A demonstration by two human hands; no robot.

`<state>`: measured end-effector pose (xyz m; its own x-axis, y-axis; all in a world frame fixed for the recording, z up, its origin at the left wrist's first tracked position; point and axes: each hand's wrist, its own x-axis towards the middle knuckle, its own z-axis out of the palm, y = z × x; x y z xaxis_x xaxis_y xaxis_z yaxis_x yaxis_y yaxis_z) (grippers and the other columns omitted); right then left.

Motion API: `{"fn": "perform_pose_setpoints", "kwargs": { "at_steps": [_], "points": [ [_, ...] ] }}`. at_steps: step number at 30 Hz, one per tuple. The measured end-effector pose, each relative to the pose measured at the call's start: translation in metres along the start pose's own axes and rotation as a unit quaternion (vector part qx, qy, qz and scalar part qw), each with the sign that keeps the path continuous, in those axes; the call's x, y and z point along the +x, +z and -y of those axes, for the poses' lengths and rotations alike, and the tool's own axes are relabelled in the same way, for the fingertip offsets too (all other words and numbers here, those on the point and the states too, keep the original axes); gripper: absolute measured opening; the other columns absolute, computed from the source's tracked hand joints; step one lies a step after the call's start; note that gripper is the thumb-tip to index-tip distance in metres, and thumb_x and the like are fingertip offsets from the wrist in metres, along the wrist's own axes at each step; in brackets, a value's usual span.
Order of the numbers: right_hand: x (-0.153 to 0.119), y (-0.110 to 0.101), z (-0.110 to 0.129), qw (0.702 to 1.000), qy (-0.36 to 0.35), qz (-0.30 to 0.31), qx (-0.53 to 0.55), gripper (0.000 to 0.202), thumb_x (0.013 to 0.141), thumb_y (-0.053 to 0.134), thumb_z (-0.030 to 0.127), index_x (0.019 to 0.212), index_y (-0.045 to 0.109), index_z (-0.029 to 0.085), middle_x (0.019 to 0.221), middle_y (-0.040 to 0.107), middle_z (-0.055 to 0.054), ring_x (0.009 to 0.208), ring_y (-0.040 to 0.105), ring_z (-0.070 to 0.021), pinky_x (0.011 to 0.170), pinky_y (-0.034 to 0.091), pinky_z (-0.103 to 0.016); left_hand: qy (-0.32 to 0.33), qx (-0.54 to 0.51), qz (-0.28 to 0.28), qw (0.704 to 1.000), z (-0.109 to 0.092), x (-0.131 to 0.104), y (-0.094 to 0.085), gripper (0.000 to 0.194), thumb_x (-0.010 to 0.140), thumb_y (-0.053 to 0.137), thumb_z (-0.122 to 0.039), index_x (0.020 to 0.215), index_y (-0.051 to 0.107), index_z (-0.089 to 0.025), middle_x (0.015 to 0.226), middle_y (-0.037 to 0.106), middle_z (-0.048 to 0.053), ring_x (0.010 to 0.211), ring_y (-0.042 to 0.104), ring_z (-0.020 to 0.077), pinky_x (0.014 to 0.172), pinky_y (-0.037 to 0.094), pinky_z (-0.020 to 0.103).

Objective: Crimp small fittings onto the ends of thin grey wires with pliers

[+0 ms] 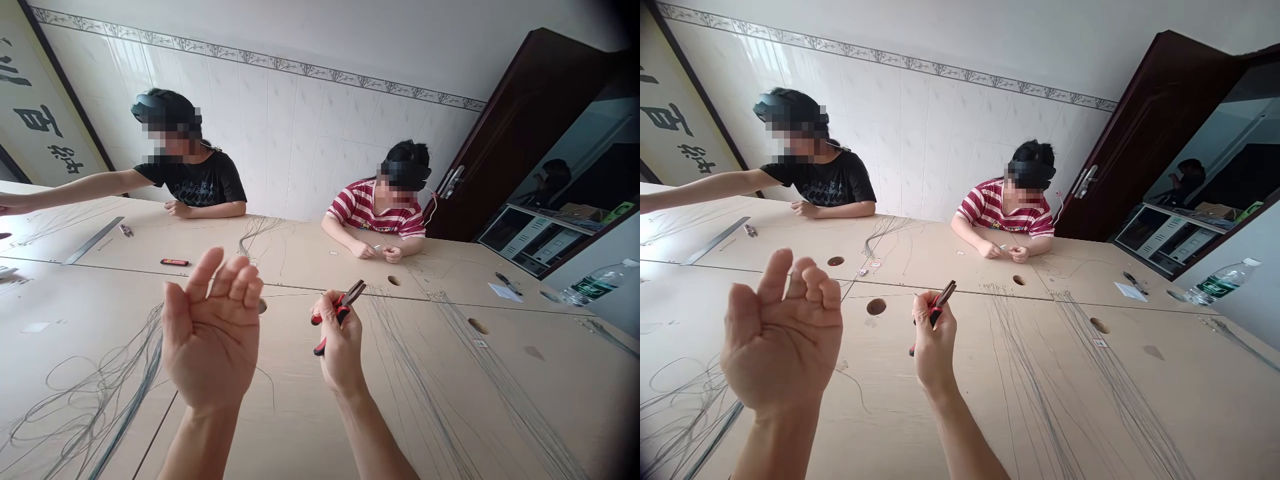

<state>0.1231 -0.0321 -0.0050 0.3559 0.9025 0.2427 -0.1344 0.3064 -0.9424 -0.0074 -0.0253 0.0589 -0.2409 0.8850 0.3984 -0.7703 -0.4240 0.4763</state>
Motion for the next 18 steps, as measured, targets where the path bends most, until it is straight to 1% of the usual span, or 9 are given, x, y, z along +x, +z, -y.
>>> {"fn": "perform_pose_setpoints", "kwargs": {
  "at_steps": [2, 5, 9, 12, 14, 15, 16, 17, 18],
  "points": [
    [-0.001, 0.0, 0.0, 1.0, -0.012, 0.01, -0.002, 0.032, 0.091, 0.055, 0.049, 0.077, 0.047, 0.021, 0.071, 0.042, 0.001, 0.063, 0.038, -0.0127, 0.053, 0.034, -0.025, 0.043, 0.024, -0.04, 0.998, 0.003, 0.005, -0.004, 0.045, 0.1, 0.036, -0.044, 0.103, 0.074, -0.022, 0.11, 0.074, 0.004, 0.108, 0.066, 0.0156, 0.092, 0.055, 0.023],
    [-0.004, 0.001, 0.002, 0.999, -0.032, 0.038, -0.011, 0.031, 0.093, 0.053, 0.047, 0.077, 0.046, 0.021, 0.071, 0.04, 0.001, 0.064, 0.038, -0.0134, 0.055, 0.034, -0.026, 0.08, 0.032, -0.084, 0.993, 0.005, 0.014, -0.011, 0.044, 0.099, 0.037, -0.044, 0.103, 0.073, -0.02, 0.12, 0.071, 0.005, 0.123, 0.058, 0.0183, 0.104, 0.048, 0.029],
    [-0.009, 0.001, 0.008, 0.994, -0.071, 0.081, -0.035, 0.029, 0.094, 0.051, 0.042, 0.074, 0.046, 0.021, 0.072, 0.04, 0.001, 0.066, 0.038, -0.0134, 0.057, 0.033, -0.026, 0.084, 0.04, -0.139, 0.986, 0.011, 0.029, -0.026, 0.044, 0.099, 0.035, -0.043, 0.099, 0.072, -0.02, 0.125, 0.068, 0.007, 0.126, 0.056, 0.0202, 0.109, 0.043, 0.034],
    [-0.01, -0.001, 0.013, 0.99, -0.084, 0.106, -0.039, 0.028, 0.094, 0.051, 0.04, 0.075, 0.046, 0.021, 0.072, 0.039, 0.001, 0.066, 0.039, -0.0134, 0.058, 0.033, -0.027, 0.056, 0.076, -0.159, 0.983, 0.023, 0.038, -0.039, 0.043, 0.098, 0.036, -0.044, 0.098, 0.071, -0.02, 0.127, 0.067, 0.009, 0.125, 0.057, 0.0213, 0.11, 0.041, 0.038],
    [-0.01, -0.003, 0.015, 0.989, -0.089, 0.113, -0.039, 0.027, 0.094, 0.051, 0.04, 0.076, 0.047, 0.021, 0.073, 0.04, 0.001, 0.067, 0.04, -0.0135, 0.059, 0.034, -0.027, 0.017, 0.147, -0.13, 0.981, 0.033, 0.041, -0.045, 0.043, 0.097, 0.037, -0.046, 0.1, 0.071, -0.019, 0.127, 0.067, 0.01, 0.124, 0.057, 0.0231, 0.109, 0.04, 0.042],
    [-0.01, -0.004, 0.016, 0.988, -0.092, 0.114, -0.042, 0.026, 0.094, 0.051, 0.04, 0.077, 0.048, 0.021, 0.073, 0.041, 0.001, 0.067, 0.041, -0.0136, 0.059, 0.034, -0.027, -0.016, 0.203, -0.09, 0.975, 0.038, 0.041, -0.047, 0.045, 0.097, 0.038, -0.048, 0.1, 0.071, -0.018, 0.125, 0.067, 0.012, 0.123, 0.057, 0.0246, 0.108, 0.04, 0.043],
    [-0.009, -0.005, 0.017, 0.988, -0.095, 0.113, -0.048, 0.026, 0.094, 0.052, 0.041, 0.077, 0.048, 0.021, 0.073, 0.042, 0.001, 0.068, 0.042, -0.0137, 0.059, 0.035, -0.027, -0.059, 0.265, -0.037, 0.962, 0.042, 0.04, -0.048, 0.047, 0.096, 0.039, -0.05, 0.1, 0.071, -0.017, 0.122, 0.069, 0.013, 0.121, 0.058, 0.0263, 0.106, 0.041, 0.044],
    [-0.008, -0.007, 0.017, 0.988, -0.096, 0.11, -0.056, 0.027, 0.094, 0.052, 0.041, 0.077, 0.049, 0.021, 0.073, 0.042, 0.0, 0.068, 0.043, -0.0139, 0.059, 0.035, -0.027, -0.111, 0.326, 0.025, 0.938, 0.045, 0.038, -0.049, 0.049, 0.095, 0.04, -0.052, 0.1, 0.072, -0.015, 0.118, 0.07, 0.015, 0.118, 0.06, 0.0278, 0.103, 0.042, 0.044],
    [-0.007, -0.008, 0.018, 0.988, -0.098, 0.104, -0.064, 0.027, 0.094, 0.052, 0.041, 0.077, 0.049, 0.021, 0.073, 0.043, 0.0, 0.068, 0.044, -0.0141, 0.059, 0.036, -0.027, -0.17, 0.379, 0.092, 0.905, 0.048, 0.036, -0.05, 0.052, 0.095, 0.04, -0.054, 0.099, 0.072, -0.014, 0.114, 0.071, 0.016, 0.112, 0.062, 0.0287, 0.1, 0.044, 0.044]
  ]
}}
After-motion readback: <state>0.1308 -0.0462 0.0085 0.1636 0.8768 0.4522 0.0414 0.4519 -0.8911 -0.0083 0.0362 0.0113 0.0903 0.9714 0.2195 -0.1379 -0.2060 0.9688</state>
